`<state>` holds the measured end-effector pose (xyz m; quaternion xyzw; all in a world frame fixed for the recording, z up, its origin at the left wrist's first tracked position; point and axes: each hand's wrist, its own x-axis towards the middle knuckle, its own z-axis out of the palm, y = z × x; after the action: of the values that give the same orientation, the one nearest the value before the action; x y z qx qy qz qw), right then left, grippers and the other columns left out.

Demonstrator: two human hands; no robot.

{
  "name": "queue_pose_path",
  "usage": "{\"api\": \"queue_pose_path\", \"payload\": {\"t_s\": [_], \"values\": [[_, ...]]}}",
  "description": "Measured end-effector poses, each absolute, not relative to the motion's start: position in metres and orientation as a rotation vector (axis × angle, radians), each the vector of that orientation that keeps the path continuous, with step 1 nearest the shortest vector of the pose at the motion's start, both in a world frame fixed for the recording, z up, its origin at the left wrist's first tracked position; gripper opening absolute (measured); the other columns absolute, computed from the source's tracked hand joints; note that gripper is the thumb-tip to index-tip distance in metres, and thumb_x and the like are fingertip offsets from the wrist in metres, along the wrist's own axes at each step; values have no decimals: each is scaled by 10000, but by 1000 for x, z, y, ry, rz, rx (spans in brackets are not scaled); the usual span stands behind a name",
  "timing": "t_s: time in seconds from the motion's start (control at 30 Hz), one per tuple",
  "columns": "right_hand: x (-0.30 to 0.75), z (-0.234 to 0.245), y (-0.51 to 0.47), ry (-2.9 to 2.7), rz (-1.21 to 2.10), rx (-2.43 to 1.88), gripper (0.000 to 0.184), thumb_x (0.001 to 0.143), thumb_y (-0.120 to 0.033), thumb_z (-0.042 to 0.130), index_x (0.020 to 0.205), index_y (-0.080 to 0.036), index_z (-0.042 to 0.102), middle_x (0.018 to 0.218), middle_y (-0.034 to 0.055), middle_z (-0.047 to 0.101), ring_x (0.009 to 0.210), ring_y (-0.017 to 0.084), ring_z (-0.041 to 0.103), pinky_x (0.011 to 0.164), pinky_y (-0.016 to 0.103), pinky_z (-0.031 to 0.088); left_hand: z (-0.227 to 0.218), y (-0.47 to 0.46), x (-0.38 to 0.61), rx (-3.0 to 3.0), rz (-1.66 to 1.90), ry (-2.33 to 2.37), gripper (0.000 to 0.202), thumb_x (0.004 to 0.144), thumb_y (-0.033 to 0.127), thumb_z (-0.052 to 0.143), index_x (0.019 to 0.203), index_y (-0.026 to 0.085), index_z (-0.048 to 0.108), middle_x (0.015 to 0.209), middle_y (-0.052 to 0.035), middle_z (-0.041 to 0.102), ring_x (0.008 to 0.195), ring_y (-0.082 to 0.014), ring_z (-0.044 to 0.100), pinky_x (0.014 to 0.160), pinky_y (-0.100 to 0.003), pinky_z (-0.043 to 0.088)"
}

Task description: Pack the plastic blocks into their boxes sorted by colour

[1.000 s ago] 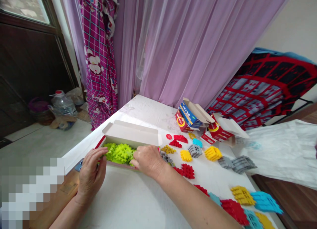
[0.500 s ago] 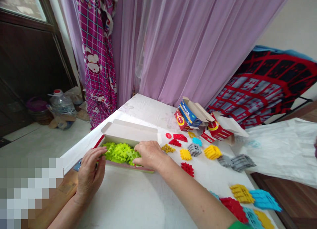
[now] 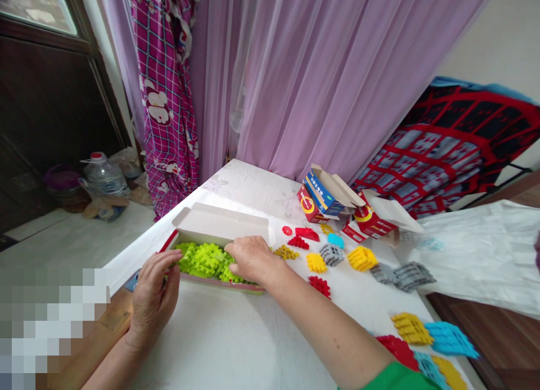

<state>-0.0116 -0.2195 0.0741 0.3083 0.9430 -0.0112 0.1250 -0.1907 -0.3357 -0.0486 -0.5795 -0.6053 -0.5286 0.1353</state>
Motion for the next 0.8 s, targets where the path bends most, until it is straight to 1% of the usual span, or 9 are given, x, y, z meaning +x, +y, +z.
{"api": "queue_pose_path", "payload": {"t_s": [0.17,0.27,0.37,0.47,0.57,0.67,0.73,0.8], "values": [[-4,76,-217,2799,-107,933,312,822,-324,624,1123,-259,677,1076,45,729,984,206,658,753,272,437,-47,-335,-190,-1674,-1534,-1750,253,874,134,530,1101,235,577,1081,-73,690,1037,-198,640,1024,-431,442],[10,89,-205,2832,-121,1099,315,851,-311,591,1152,-273,678,1078,19,734,977,188,658,774,264,435,-46,-336,-191,-1705,-1515,-1720,251,872,136,536,1101,229,577,1078,-77,688,1029,-201,635,1029,-438,436],[29,104,-186,2826,-63,1340,304,882,-263,526,1127,-264,706,1104,12,737,1003,185,658,802,267,437,-44,-336,-195,-1769,-1439,-1677,227,876,182,551,1097,223,585,1069,-86,686,1018,-219,634,1020,-446,431],[52,108,-167,2784,25,1441,303,891,-244,486,1056,-258,739,1107,20,741,1026,188,655,820,270,439,-45,-335,-204,-1818,-1355,-1591,175,865,240,593,1040,226,606,1033,-89,690,969,-238,642,980,-452,443],[71,99,-155,2680,46,1442,305,882,-254,481,1007,-265,759,1062,34,755,997,202,669,776,275,449,-46,-332,-214,-1853,-1299,-1504,103,846,254,634,946,236,622,983,-82,697,906,-241,649,932,-446,456],[85,81,-150,2615,17,1455,295,853,-239,500,956,-267,775,1019,47,765,953,214,685,722,278,454,-44,-329,-219,-1896,-1251,-1453,36,855,264,623,883,243,620,900,-57,709,829,-229,653,883,-426,463],[92,70,-147,2601,-7,1474,302,847,-226,497,955,-265,776,1026,50,764,955,215,688,716,279,456,-42,-328,-221,-1898,-1248,-1449,56,868,290,604,872,236,616,857,-58,709,789,-229,648,854,-419,463],[97,59,-143,2588,-35,1493,319,852,-222,488,994,-270,769,1061,46,757,988,214,683,733,279,462,-43,-328,-224,-1874,-1275,-1478,86,875,312,592,871,231,619,843,-64,702,770,-233,638,851,-424,459]]}}
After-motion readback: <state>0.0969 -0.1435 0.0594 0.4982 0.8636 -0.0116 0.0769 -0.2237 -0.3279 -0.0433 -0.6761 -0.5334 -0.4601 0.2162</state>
